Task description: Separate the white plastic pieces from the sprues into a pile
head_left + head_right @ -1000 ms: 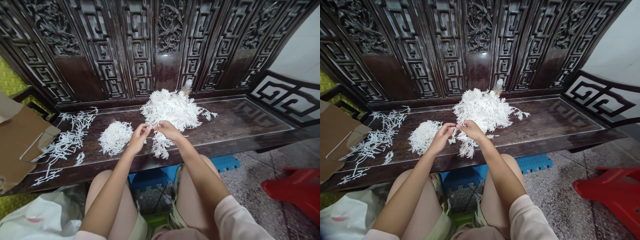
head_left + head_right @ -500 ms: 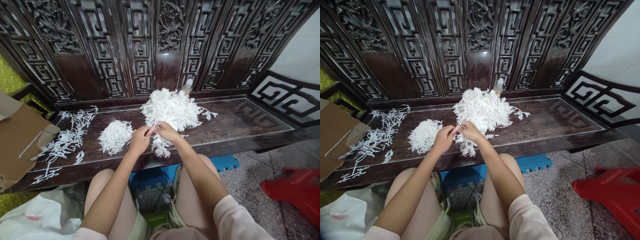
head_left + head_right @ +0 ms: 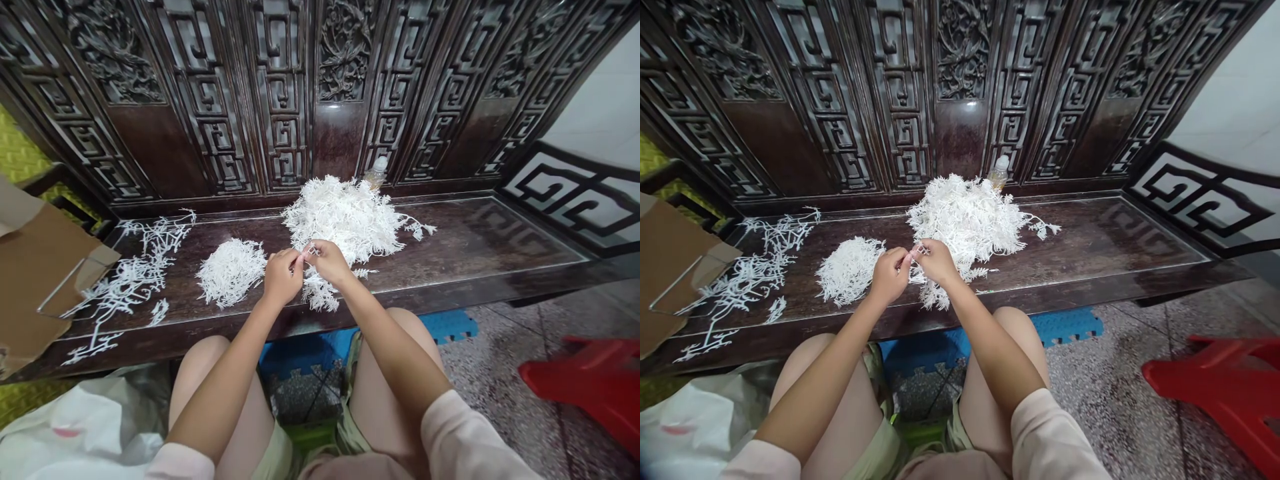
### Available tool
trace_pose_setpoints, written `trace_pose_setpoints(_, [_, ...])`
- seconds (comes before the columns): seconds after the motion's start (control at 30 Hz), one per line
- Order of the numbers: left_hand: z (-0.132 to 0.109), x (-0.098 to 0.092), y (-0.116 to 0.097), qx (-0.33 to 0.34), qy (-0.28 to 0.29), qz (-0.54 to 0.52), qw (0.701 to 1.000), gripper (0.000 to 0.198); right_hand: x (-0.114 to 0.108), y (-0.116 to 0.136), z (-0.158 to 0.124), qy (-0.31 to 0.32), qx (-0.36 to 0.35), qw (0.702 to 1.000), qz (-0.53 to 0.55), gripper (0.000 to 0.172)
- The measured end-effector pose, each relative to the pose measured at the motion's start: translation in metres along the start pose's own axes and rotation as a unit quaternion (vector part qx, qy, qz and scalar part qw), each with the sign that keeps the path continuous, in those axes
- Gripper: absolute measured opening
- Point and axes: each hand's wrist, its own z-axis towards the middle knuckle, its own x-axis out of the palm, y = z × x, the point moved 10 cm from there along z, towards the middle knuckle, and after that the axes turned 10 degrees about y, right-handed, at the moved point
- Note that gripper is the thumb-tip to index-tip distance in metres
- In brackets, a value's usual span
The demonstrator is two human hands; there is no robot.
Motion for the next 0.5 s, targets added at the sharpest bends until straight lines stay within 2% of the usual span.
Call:
trace_pose_setpoints(0.17, [0.000, 0.001, 0.012, -0.013, -0.036, -0.006, 0.999, 0.023, 0.006, 0.005, 0.000, -0.033, 0.002, 0.999, -0.019, 0.009])
trace_pose_setpoints(0.27, [-0.004, 0.000, 0.008, -0.011, -0.047, 0.000, 0.999, 0.022, 0.008, 0.001, 0.000, -0.058, 0.012, 0.998, -0.036, 0.010])
trace_pose_setpoints(0.33, [-0.009, -0.001, -0.005, 0.008, -0.050, -0.001, 0.999, 0.021, -0.003, -0.010, 0.003, -0.093, 0.033, 0.993, -0.058, 0.010])
trace_pose_setpoints(0.4, [-0.012, -0.003, -0.015, 0.025, -0.048, -0.015, 0.998, 0.022, -0.028, -0.030, 0.003, -0.160, 0.092, 0.980, -0.081, 0.008])
trace_pose_setpoints(0.43, [-0.011, -0.004, -0.014, 0.022, -0.042, -0.027, 0.999, 0.023, -0.041, -0.041, 0.003, -0.189, 0.123, 0.971, -0.074, 0.008])
trace_pose_setpoints(0.5, [-0.005, -0.006, 0.009, -0.034, -0.019, -0.049, 0.998, 0.024, -0.050, -0.049, 0.010, -0.165, 0.122, 0.977, -0.057, 0.012])
